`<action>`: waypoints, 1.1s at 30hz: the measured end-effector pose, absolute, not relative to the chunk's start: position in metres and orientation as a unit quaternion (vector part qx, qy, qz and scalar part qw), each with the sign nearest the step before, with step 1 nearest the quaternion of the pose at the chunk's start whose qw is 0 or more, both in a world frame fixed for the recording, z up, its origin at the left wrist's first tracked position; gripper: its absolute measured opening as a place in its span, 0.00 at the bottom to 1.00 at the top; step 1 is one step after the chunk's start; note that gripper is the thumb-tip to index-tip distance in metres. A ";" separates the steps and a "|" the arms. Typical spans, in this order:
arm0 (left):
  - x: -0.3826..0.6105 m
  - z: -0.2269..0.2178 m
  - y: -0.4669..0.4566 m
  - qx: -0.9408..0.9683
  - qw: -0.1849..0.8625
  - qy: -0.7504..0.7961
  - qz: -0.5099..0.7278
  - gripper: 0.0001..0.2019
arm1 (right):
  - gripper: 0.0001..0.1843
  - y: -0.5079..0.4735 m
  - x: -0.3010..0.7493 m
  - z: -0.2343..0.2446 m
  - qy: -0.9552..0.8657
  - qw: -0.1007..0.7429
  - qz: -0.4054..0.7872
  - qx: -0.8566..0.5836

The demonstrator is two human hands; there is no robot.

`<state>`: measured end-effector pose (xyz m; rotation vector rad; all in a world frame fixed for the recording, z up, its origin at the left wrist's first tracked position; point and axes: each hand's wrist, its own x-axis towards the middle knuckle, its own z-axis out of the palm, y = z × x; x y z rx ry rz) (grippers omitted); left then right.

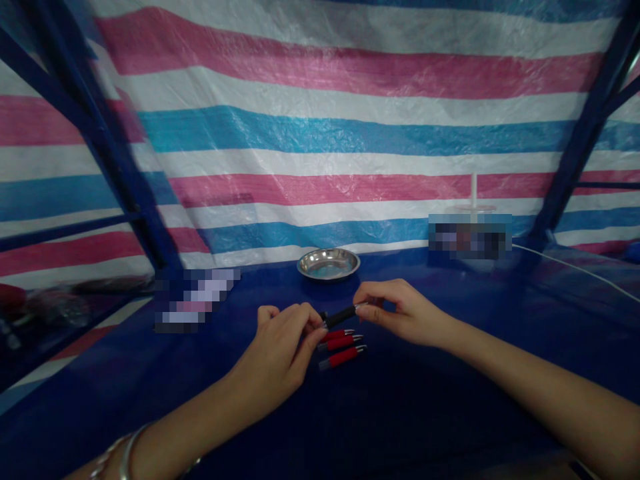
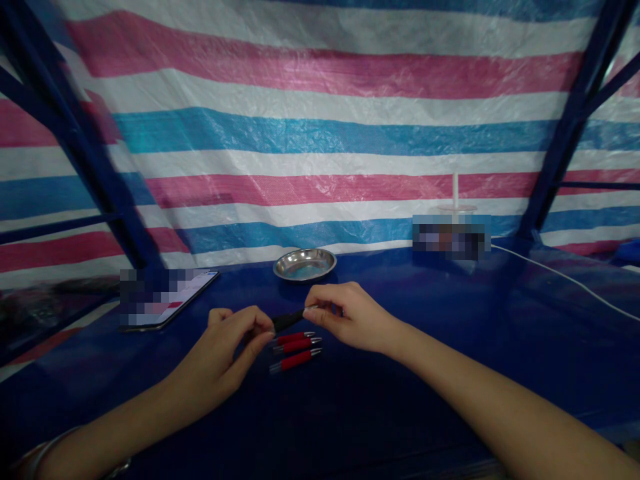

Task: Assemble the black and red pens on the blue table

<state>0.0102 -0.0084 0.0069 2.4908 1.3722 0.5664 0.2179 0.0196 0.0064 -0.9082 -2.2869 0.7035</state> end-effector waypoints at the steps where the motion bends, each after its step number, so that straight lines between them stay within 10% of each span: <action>1: 0.010 0.007 -0.009 0.852 0.123 0.472 0.192 0.06 | 0.11 0.020 0.218 0.006 -0.854 0.288 0.265 -0.342; 33: 0.003 -0.006 -0.002 0.843 0.077 0.489 0.210 0.06 | 0.09 0.021 0.215 0.003 -0.839 0.295 0.269 -0.371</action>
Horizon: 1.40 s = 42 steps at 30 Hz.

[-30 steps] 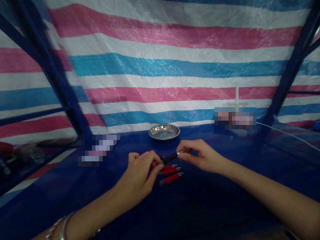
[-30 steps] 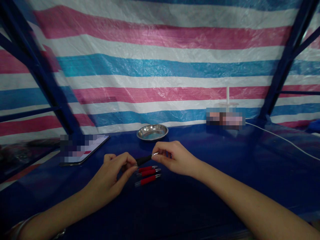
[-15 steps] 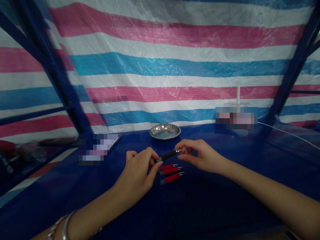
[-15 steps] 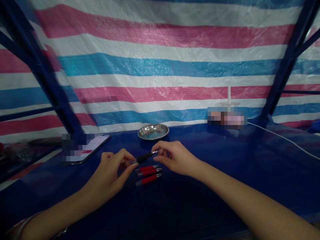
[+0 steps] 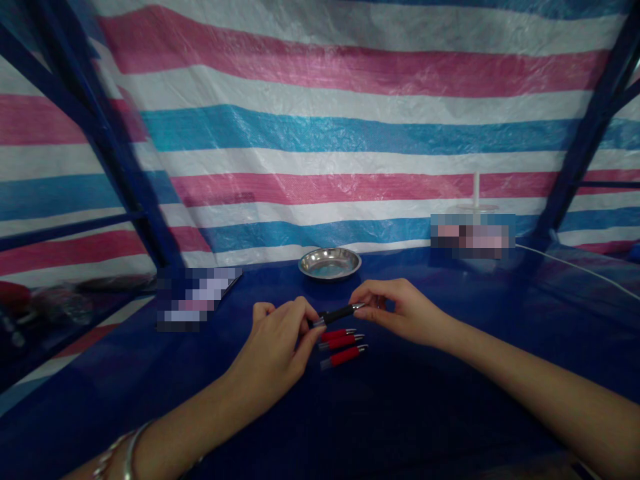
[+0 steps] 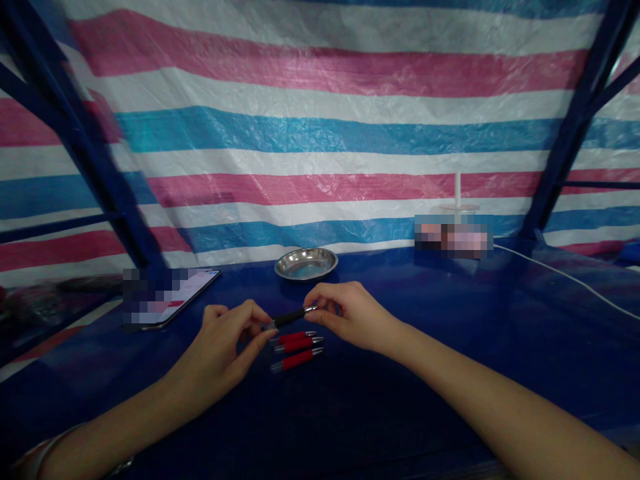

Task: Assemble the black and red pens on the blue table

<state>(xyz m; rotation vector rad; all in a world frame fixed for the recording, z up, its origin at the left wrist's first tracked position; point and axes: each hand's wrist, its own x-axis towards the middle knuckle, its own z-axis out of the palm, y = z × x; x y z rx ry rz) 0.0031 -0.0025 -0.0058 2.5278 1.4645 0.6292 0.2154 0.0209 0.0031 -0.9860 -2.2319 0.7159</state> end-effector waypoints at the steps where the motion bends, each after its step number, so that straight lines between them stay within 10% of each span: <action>1: 0.003 -0.006 -0.002 0.845 0.078 0.487 0.206 0.06 | 0.09 0.021 0.215 0.003 -0.840 0.294 0.268 -0.369; 42: 0.001 -0.007 0.009 0.829 -0.016 0.558 0.036 0.10 | 0.08 0.034 0.226 -0.012 -0.838 0.205 0.101 -0.494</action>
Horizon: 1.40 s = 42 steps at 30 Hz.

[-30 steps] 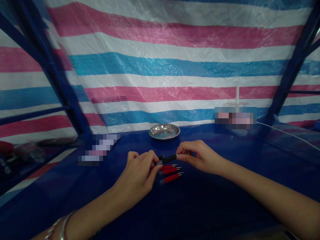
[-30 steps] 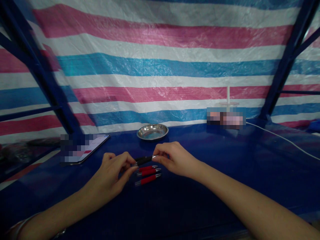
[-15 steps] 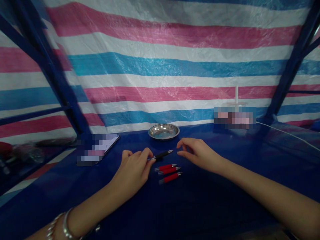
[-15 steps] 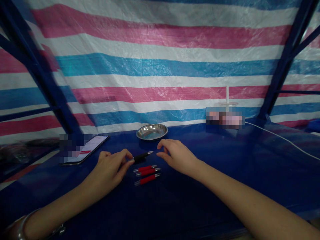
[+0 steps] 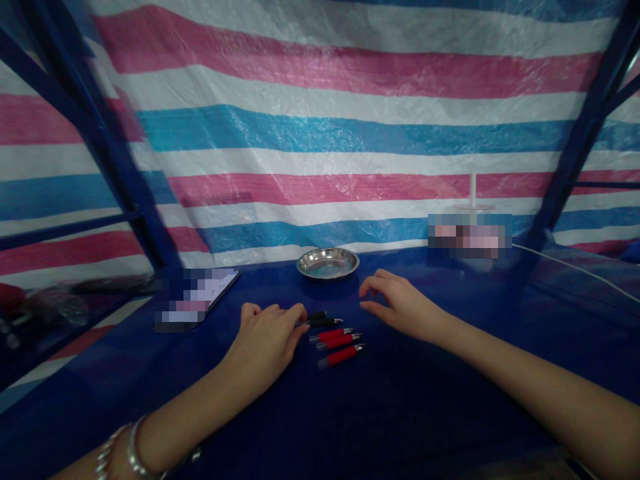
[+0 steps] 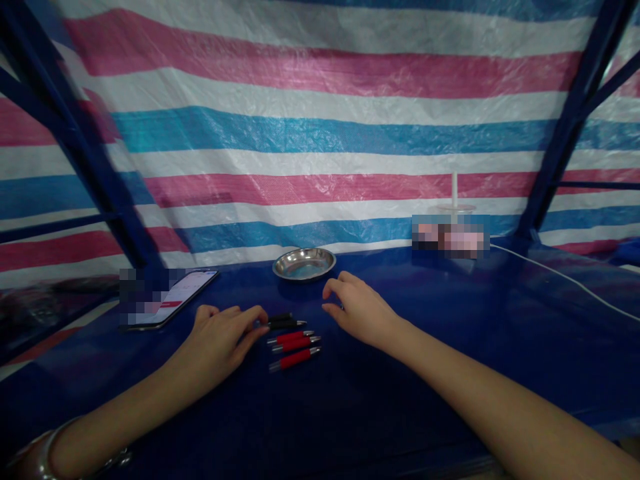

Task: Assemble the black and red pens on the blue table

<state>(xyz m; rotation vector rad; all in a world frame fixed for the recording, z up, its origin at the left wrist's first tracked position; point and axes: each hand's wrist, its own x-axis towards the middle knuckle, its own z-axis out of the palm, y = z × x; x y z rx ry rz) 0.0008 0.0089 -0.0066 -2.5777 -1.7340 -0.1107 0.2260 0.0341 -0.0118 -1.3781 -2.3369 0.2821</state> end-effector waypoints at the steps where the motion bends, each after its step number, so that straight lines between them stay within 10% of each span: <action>1: 0.000 -0.007 0.009 -0.829 0.015 -0.558 -0.035 0.10 | 0.08 0.034 0.226 -0.012 -0.839 0.204 0.101 -0.495; 42: -0.011 -0.013 0.020 -0.815 0.002 -0.578 -0.039 0.09 | 0.09 0.043 0.229 -0.021 -0.831 0.161 0.128 -0.516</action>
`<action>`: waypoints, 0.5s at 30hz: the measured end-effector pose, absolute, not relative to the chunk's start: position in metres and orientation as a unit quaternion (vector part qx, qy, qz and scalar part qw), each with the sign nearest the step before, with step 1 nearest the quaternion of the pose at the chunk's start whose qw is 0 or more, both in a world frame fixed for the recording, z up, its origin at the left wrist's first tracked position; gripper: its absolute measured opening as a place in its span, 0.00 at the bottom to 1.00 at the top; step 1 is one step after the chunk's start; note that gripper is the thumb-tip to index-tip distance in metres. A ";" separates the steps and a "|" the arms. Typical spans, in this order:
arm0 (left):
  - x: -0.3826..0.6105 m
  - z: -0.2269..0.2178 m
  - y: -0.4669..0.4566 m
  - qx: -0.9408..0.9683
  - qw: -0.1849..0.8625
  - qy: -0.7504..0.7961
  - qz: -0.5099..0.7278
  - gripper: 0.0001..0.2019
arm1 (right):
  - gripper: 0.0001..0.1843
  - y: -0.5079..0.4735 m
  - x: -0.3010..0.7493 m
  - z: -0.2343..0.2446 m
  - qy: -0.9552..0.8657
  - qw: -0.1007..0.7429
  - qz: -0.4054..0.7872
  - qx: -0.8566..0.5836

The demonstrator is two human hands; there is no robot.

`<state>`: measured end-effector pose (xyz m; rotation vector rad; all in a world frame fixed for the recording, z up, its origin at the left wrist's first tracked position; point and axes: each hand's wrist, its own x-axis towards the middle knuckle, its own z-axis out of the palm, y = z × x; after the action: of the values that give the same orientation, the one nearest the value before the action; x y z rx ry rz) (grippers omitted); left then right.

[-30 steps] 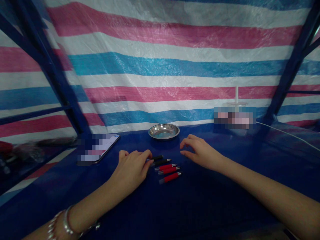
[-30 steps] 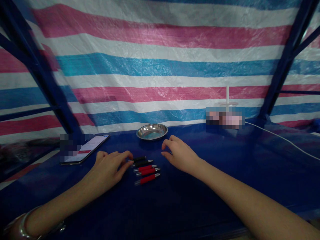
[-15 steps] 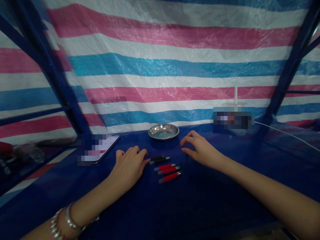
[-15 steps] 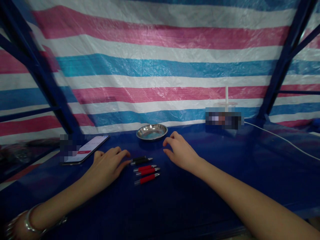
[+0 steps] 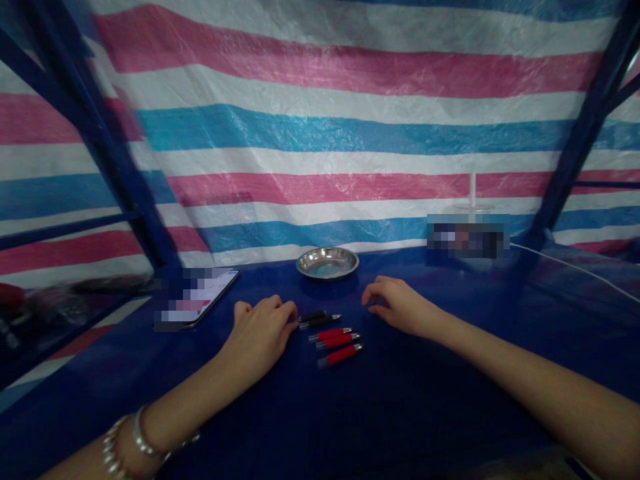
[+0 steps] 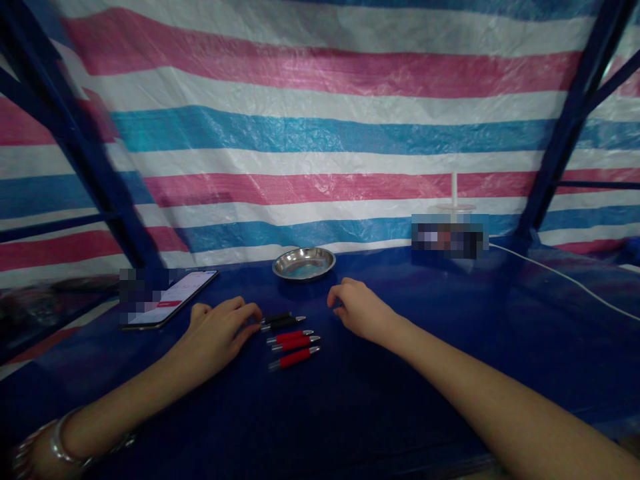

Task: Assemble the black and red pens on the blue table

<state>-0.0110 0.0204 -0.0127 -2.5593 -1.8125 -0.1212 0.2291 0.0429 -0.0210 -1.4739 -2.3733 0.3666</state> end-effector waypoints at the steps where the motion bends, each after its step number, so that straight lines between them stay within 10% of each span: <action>1: -0.011 -0.013 0.020 -0.815 0.002 -0.579 -0.038 0.08 | 0.09 0.043 0.229 -0.021 -0.832 0.157 0.127 -0.517; 15: -0.007 -0.008 0.018 -0.805 0.024 -0.579 -0.123 0.09 | 0.12 0.044 0.230 -0.024 -0.847 0.147 0.125 -0.495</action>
<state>-0.0074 0.0184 -0.0079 -2.4921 -1.7931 -0.3804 0.2302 0.0439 -0.0236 -1.4251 -2.4380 0.3594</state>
